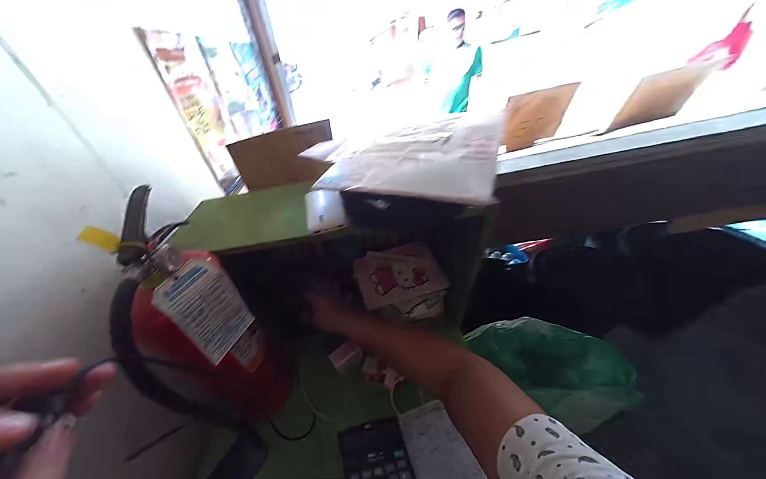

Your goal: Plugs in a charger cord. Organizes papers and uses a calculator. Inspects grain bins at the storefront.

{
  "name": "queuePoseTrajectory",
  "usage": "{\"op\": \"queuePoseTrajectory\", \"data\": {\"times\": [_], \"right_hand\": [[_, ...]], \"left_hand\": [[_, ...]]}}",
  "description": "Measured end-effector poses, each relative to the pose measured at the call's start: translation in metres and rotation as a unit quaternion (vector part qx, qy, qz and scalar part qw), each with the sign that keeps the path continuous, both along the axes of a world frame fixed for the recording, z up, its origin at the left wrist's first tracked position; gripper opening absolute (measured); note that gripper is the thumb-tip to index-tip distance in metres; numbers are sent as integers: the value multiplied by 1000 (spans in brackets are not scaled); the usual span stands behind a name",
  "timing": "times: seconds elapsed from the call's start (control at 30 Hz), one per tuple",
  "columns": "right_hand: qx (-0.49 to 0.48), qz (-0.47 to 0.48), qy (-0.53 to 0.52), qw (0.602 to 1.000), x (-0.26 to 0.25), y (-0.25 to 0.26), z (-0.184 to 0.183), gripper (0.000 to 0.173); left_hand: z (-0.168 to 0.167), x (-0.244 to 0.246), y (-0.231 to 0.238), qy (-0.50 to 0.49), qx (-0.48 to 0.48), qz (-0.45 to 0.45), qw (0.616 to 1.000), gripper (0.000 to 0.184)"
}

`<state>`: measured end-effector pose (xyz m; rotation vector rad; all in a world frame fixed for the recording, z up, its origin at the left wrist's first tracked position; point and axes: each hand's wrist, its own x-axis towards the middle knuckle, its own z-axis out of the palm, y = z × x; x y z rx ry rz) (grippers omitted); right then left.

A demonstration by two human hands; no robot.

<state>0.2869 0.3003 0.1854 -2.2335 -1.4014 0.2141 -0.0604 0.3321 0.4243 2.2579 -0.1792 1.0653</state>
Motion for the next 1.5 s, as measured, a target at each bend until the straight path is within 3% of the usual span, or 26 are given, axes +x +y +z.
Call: {"op": "queuePoseTrajectory", "data": {"times": [0.07,0.17,0.27,0.37,0.47,0.57,0.63,0.73,0.87,0.97,1.13,1.27,1.4,1.5], "right_hand": [[49,46,-4,998,-13,-46,8,65],[126,99,-48,986,-28,-129,3,57],[191,81,-134,969,-36,-218,-22,49],[262,-14,-172,949,-51,-305,-60,32],[329,-186,-138,916,-80,-374,-100,17],[300,-330,-46,894,-125,-418,-124,16],[277,-381,13,882,-152,-430,-131,21],[286,-401,53,869,-179,-425,-154,26],[264,-340,58,901,-192,-414,-156,32],[242,-300,63,920,-196,-406,-156,36],[234,-251,37,939,-190,-391,-168,39],[220,-213,36,951,-183,-387,-176,41],[178,-195,97,960,-166,-383,-167,42],[134,-204,160,956,-134,-366,-152,39]], "left_hand": [[-2,44,6,-8,80,58,995,16],[-19,107,4,-12,204,188,961,30],[-59,154,-11,53,280,193,939,26],[-137,183,-10,116,346,145,920,20],[-220,206,7,166,404,125,891,15],[-256,225,13,427,358,192,808,36],[-269,241,16,490,308,212,787,40],[-280,254,17,481,271,200,809,38],[-253,258,-18,454,203,190,847,32],[-251,237,-26,364,180,151,902,29],[-247,165,-53,311,84,160,933,31],[-291,96,-104,343,-31,170,923,45],[-353,66,-146,361,-121,219,898,80],[-364,76,-129,368,-238,265,859,77]]}}
